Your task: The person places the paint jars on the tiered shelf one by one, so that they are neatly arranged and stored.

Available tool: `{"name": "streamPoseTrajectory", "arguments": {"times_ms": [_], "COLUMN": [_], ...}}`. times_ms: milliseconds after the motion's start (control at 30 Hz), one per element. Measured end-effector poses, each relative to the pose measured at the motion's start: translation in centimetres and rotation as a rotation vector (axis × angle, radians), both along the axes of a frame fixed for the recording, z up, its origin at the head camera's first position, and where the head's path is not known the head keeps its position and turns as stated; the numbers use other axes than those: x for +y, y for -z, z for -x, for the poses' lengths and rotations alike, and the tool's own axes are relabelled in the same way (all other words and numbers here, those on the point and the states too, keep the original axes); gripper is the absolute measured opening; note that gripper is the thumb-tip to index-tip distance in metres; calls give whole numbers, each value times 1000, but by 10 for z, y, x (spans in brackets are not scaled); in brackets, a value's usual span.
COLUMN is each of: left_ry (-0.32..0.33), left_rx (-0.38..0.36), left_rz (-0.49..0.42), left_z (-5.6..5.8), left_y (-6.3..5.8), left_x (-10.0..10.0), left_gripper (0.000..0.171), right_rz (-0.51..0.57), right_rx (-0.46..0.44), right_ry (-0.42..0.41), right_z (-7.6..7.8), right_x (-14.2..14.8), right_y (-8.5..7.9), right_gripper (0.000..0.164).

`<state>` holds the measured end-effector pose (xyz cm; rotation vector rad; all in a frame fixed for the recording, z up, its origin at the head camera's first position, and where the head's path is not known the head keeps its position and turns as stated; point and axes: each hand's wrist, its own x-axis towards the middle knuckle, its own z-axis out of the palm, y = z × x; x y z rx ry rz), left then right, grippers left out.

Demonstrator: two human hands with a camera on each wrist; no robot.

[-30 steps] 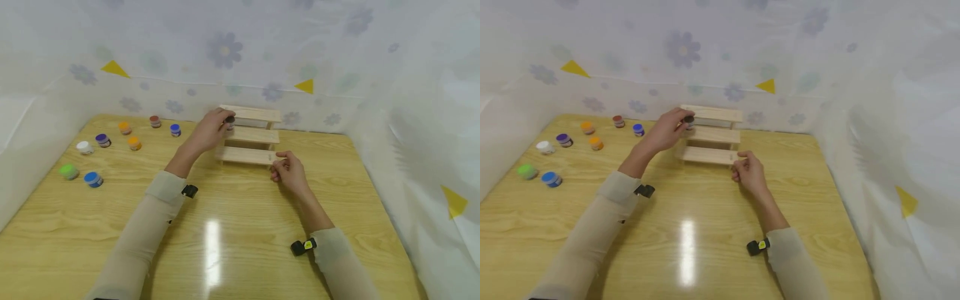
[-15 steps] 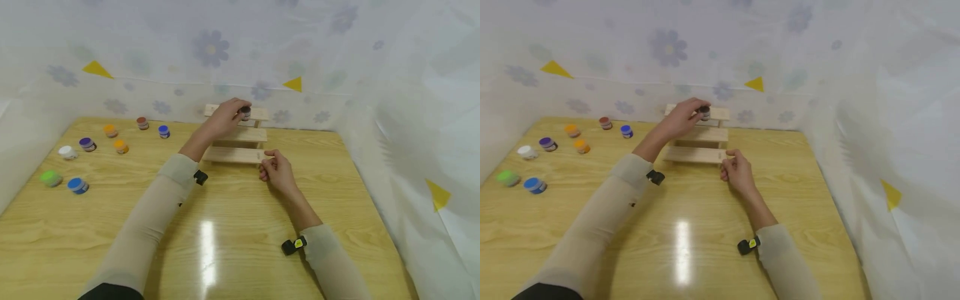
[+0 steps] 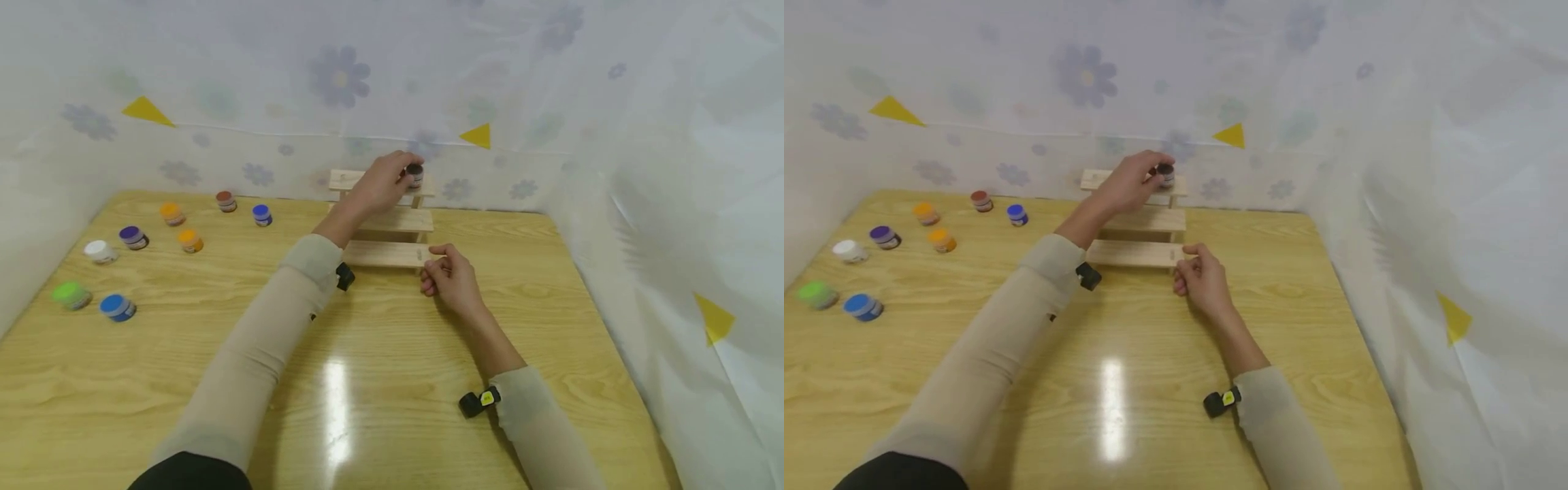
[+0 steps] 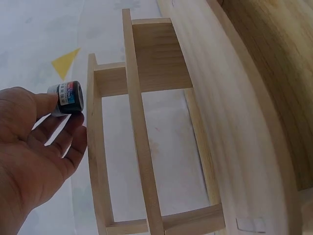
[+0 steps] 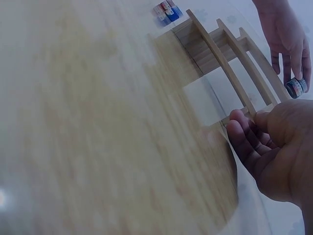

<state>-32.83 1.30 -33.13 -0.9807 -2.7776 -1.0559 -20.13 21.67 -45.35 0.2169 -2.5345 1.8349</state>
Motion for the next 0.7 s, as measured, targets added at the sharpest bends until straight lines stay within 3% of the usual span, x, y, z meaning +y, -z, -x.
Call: {"name": "streamPoseTrajectory", "arguments": {"times_ms": [433,700], "left_ry": [2,-39], "left_rx": [-27,-114], "left_rz": [14,4], "left_z": [3,2], "left_y": [6,10], "left_x": [6,2], "left_gripper": [45,60], "right_rz": [2,-12], "right_rx": [3,7], "right_ry": [-8,-13], "right_z": [-5,-3], "right_x": [-1,-1], "right_y": [-3,-4], "right_gripper": [34,34]}}
